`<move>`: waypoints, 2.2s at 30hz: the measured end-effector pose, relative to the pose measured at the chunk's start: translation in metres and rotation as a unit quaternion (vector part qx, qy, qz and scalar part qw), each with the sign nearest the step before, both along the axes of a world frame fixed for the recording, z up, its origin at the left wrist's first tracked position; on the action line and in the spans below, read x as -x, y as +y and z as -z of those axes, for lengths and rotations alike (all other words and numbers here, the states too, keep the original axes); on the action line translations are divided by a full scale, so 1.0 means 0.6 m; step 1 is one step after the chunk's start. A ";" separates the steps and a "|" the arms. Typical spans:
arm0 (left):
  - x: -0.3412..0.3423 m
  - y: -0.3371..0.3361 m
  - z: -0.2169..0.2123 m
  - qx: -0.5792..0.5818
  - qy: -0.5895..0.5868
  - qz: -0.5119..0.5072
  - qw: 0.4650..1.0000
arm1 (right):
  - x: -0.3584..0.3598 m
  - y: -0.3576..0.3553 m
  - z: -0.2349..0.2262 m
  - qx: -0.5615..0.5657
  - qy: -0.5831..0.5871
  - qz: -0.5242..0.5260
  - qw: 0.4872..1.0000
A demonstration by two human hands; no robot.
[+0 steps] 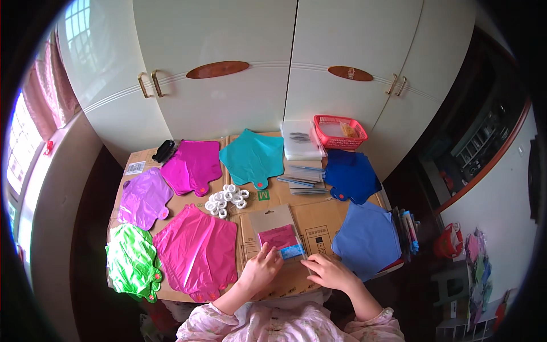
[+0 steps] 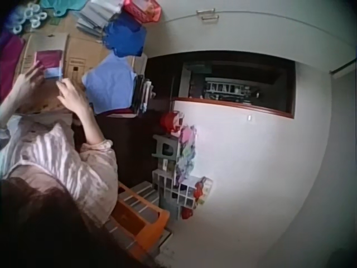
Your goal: Folding colored plastic sheets and placing them onto cardboard backings inside plastic sleeves.
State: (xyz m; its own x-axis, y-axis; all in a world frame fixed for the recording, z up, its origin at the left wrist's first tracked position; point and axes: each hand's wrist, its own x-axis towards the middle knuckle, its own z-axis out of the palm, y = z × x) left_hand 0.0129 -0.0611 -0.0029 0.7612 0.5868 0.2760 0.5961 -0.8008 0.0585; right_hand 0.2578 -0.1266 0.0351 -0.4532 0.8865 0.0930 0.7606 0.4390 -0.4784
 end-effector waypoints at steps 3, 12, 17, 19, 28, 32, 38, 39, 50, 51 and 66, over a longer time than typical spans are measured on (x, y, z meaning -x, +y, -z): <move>0.002 0.004 0.003 -0.013 -0.001 0.016 1.000 | -0.001 0.006 0.006 -0.024 0.004 0.018 1.000; 0.005 0.006 -0.007 0.016 -0.009 0.022 1.000 | 0.017 0.056 0.059 -0.162 0.055 0.060 0.983; 0.005 0.010 -0.008 0.025 -0.014 0.022 0.999 | 0.019 0.059 0.066 -0.185 0.049 0.061 0.980; 0.005 0.010 -0.010 0.030 -0.009 0.021 0.999 | 0.018 0.059 0.065 -0.182 0.058 0.054 0.980; -0.031 -0.025 -0.036 0.038 -0.078 0.030 0.996 | 0.007 0.066 0.052 -0.143 0.071 0.009 0.987; -0.075 -0.038 -0.011 0.045 -0.076 0.010 0.996 | -0.001 0.067 0.056 -0.123 0.066 -0.002 0.990; -0.103 -0.048 0.007 0.054 -0.105 -0.010 0.993 | -0.003 0.066 0.055 -0.123 0.064 -0.001 0.990; -0.106 -0.048 0.006 0.058 -0.098 -0.013 0.993 | -0.004 0.066 0.055 -0.122 0.064 -0.002 0.991; -0.118 -0.047 0.009 0.105 -0.090 -0.047 0.989 | -0.009 0.065 0.058 -0.088 0.056 -0.018 0.994; -0.114 -0.047 0.011 0.118 -0.104 -0.037 0.987 | -0.009 0.065 0.057 -0.087 0.054 -0.020 0.995; -0.123 -0.043 0.016 0.086 -0.078 -0.068 0.991 | -0.014 0.064 0.060 -0.079 0.050 -0.021 0.995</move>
